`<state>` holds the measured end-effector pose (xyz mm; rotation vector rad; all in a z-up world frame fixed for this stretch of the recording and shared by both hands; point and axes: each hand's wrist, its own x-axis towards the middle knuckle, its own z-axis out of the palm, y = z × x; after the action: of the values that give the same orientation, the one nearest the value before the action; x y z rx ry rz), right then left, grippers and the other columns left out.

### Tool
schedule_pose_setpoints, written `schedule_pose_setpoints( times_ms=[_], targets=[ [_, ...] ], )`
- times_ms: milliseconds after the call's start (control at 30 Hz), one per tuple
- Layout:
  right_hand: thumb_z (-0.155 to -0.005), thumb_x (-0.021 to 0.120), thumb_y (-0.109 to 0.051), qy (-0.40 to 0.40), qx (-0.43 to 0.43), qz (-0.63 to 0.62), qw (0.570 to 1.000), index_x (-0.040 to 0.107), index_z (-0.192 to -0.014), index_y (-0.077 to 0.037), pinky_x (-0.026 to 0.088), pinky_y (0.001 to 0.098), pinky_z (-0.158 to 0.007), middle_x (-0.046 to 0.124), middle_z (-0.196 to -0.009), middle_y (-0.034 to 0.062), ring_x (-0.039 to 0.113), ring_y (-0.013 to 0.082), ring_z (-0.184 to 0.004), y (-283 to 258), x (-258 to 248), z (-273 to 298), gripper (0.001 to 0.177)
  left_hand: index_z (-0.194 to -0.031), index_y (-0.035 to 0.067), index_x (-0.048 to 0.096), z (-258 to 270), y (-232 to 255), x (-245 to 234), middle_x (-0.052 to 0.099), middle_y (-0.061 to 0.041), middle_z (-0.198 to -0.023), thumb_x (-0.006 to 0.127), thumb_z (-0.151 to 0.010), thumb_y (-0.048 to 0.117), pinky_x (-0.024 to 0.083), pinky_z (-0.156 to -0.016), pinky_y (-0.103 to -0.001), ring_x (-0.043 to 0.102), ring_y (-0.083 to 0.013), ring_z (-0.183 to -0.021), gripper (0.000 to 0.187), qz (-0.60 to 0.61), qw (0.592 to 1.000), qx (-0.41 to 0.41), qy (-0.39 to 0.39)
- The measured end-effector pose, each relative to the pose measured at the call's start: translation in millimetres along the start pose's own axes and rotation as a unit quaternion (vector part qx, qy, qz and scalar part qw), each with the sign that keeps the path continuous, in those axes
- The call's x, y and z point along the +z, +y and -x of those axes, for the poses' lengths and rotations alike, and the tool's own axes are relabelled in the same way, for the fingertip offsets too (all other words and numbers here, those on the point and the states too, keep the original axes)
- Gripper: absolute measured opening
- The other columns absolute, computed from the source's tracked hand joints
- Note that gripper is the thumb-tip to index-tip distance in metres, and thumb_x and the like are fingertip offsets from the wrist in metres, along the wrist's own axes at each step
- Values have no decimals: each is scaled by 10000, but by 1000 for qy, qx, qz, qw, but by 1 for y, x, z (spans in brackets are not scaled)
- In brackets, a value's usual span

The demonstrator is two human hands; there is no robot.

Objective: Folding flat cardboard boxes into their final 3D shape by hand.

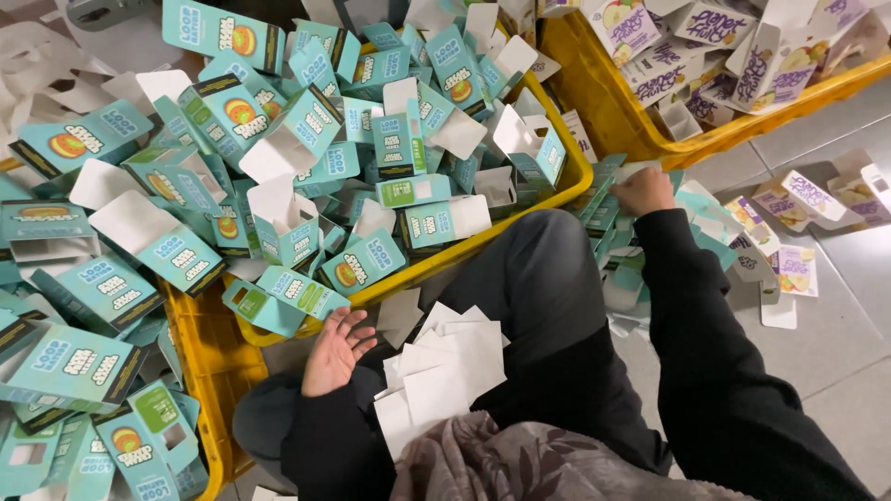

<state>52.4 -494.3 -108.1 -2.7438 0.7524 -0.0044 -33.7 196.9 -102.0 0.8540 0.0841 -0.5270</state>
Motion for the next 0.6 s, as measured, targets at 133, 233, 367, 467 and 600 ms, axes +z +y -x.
schedule_pose_setpoints(
  times_ms=[133, 233, 367, 467, 600],
  targets=[
    [-775, 784, -505, 33, 60, -20, 997, 796, -793, -144, 606, 597, -709, 703, -767, 272, 722, 499, -867, -16, 15, 4, 362, -1381, 191, 436, -2, -2, -1, 575, -114, -1416, 442, -1024, 449, 564, -975, -484, 682, -305, -1137, 441, -5, 1000, 3, 1],
    [-857, 762, -489, 46, 55, -10, 997, 767, -729, -148, 606, 576, -667, 699, -735, 250, 731, 492, -823, -37, 6, 5, 364, -1381, 198, 435, -2, -3, -3, 576, -110, -1416, 438, -1025, 450, 561, -977, -486, 683, -298, -1138, 436, -11, 1000, 0, 3],
    [-814, 751, -363, 48, 59, 24, 997, 731, -756, -80, 603, 586, -677, 687, -744, 225, 736, 482, -805, -65, -13, 10, 290, -1388, 199, 442, -2, -5, -5, 577, -110, -1421, 433, -1030, 439, 559, -977, -495, 679, -309, -1143, 432, -11, 1000, -4, 10],
    [-760, 755, -342, 55, 77, 11, 995, 725, -813, -23, 594, 605, -725, 720, -819, 257, 733, 505, -871, -53, 9, 2, 325, -1387, 199, 442, -3, -4, -4, 577, -112, -1420, 426, -1035, 432, 559, -974, -494, 678, -312, -1141, 422, -11, 1000, -5, 13],
    [-740, 746, -360, 26, 121, -43, 991, 756, -848, -55, 583, 611, -801, 739, -897, 252, 715, 523, -944, -56, -6, 21, 323, -1384, 202, 441, -2, -4, -4, 575, -110, -1427, 426, -1041, 422, 560, -976, -490, 678, -309, -1145, 408, -6, 1000, -7, 9]
  ],
)
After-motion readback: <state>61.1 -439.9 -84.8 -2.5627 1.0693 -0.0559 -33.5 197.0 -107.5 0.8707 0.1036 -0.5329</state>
